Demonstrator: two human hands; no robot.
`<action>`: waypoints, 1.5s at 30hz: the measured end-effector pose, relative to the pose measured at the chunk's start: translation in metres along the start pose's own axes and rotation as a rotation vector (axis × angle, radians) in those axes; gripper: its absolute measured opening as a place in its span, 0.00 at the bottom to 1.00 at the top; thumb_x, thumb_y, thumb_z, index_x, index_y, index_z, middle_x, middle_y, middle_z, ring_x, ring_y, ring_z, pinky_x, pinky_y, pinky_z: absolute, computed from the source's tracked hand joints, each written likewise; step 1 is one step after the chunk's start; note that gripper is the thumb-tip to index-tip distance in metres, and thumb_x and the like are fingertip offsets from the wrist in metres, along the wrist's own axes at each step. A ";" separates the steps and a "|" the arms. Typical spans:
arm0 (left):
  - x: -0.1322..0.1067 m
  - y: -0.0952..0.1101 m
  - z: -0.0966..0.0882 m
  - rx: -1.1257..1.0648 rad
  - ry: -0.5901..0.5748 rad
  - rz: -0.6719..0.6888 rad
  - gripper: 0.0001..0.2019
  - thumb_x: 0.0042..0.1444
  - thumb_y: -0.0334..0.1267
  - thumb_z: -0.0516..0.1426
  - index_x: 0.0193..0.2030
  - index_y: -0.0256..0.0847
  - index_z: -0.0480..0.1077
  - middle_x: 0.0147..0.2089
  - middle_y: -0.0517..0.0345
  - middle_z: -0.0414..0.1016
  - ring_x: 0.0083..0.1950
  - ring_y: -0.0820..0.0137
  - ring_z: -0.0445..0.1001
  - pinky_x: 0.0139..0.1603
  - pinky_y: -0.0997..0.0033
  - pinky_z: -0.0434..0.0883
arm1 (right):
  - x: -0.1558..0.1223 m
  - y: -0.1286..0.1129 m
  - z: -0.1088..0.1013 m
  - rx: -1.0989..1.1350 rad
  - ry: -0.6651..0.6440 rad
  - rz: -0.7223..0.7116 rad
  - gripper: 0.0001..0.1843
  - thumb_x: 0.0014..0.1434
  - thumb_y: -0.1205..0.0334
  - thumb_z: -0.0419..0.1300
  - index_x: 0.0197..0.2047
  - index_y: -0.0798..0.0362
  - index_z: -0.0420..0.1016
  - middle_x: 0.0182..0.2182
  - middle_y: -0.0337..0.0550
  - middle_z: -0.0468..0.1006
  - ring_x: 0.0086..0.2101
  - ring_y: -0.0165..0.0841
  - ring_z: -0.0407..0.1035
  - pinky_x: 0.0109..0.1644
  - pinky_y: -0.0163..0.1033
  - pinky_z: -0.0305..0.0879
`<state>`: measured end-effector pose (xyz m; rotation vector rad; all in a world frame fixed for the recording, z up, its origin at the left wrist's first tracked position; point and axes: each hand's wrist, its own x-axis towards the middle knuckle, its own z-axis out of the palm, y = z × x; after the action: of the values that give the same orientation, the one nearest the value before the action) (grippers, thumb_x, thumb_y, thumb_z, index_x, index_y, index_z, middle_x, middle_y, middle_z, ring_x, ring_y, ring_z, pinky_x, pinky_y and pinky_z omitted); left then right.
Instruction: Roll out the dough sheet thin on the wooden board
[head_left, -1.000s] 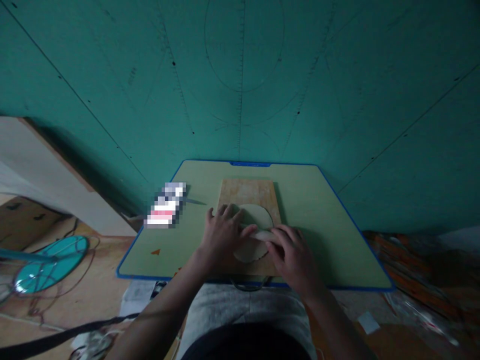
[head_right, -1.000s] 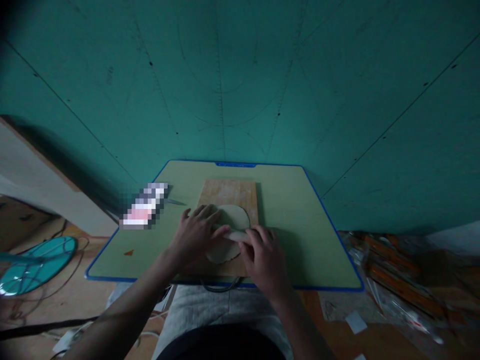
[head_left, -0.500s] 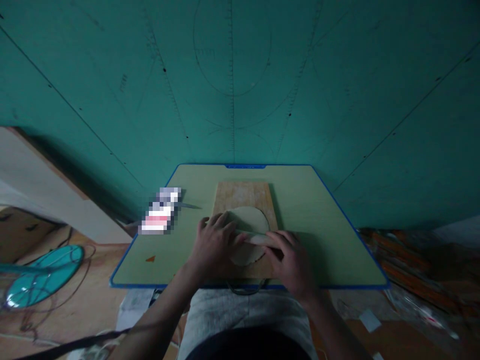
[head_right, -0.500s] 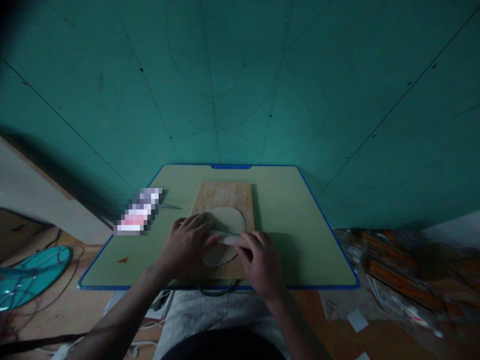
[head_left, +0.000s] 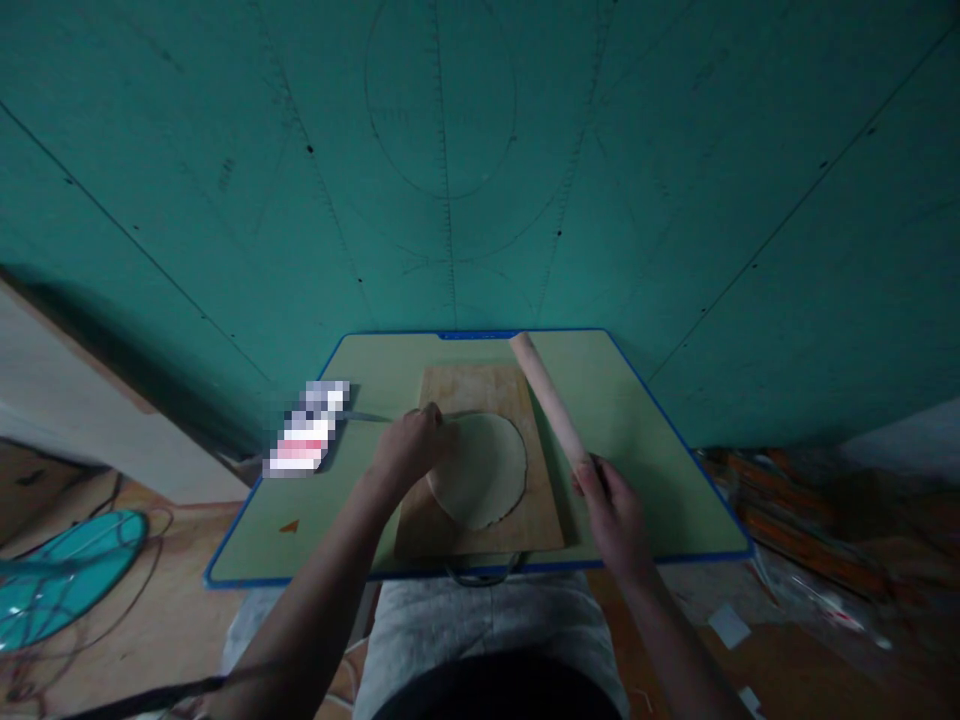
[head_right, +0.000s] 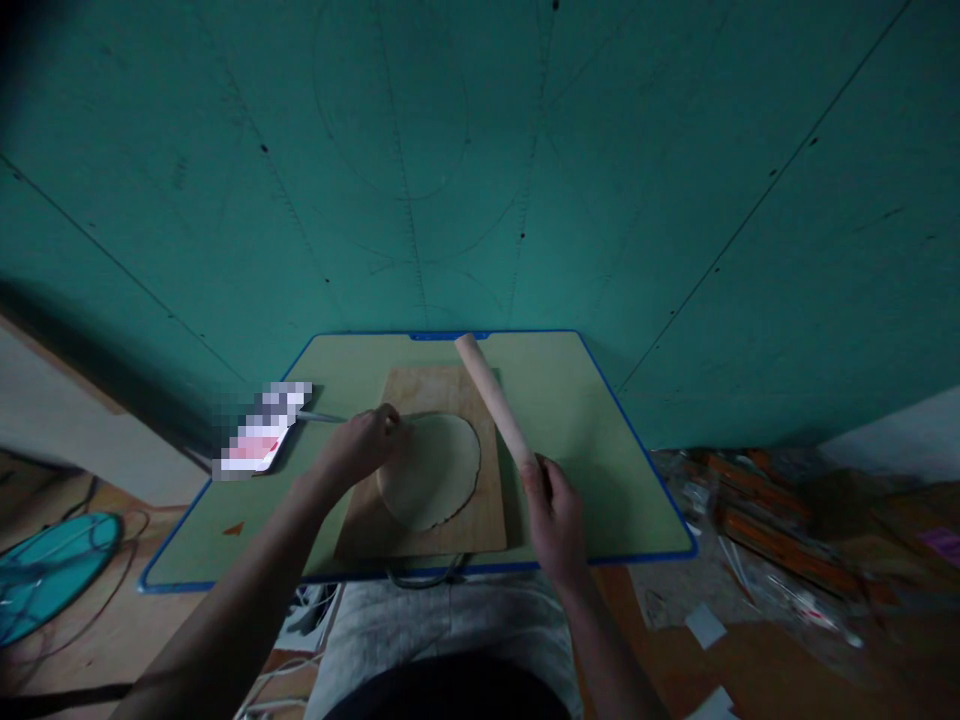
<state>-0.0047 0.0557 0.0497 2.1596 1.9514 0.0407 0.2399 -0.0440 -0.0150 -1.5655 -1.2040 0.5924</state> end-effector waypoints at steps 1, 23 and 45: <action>0.002 0.005 -0.003 0.017 -0.042 -0.026 0.20 0.65 0.49 0.50 0.51 0.37 0.71 0.46 0.41 0.81 0.47 0.55 0.80 0.42 0.64 0.71 | -0.001 -0.001 0.001 0.008 0.000 -0.012 0.30 0.60 0.32 0.53 0.38 0.53 0.77 0.27 0.44 0.78 0.29 0.37 0.70 0.32 0.38 0.67; 0.007 0.001 -0.016 -0.359 -0.039 0.149 0.10 0.55 0.42 0.54 0.30 0.38 0.71 0.28 0.58 0.73 0.30 0.70 0.70 0.27 0.74 0.58 | -0.004 -0.002 0.004 0.004 0.001 -0.068 0.26 0.61 0.38 0.55 0.39 0.53 0.77 0.29 0.44 0.78 0.30 0.36 0.70 0.33 0.38 0.67; -0.116 -0.008 0.040 -0.292 0.387 0.918 0.09 0.68 0.33 0.52 0.44 0.38 0.73 0.42 0.51 0.82 0.49 0.66 0.81 0.47 0.65 0.79 | -0.005 -0.005 0.001 -0.024 0.051 -0.037 0.29 0.58 0.33 0.54 0.37 0.53 0.77 0.24 0.43 0.76 0.26 0.35 0.68 0.30 0.38 0.65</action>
<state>-0.0185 -0.0643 0.0245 2.7426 0.8228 0.8754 0.2354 -0.0483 -0.0116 -1.5655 -1.2032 0.5129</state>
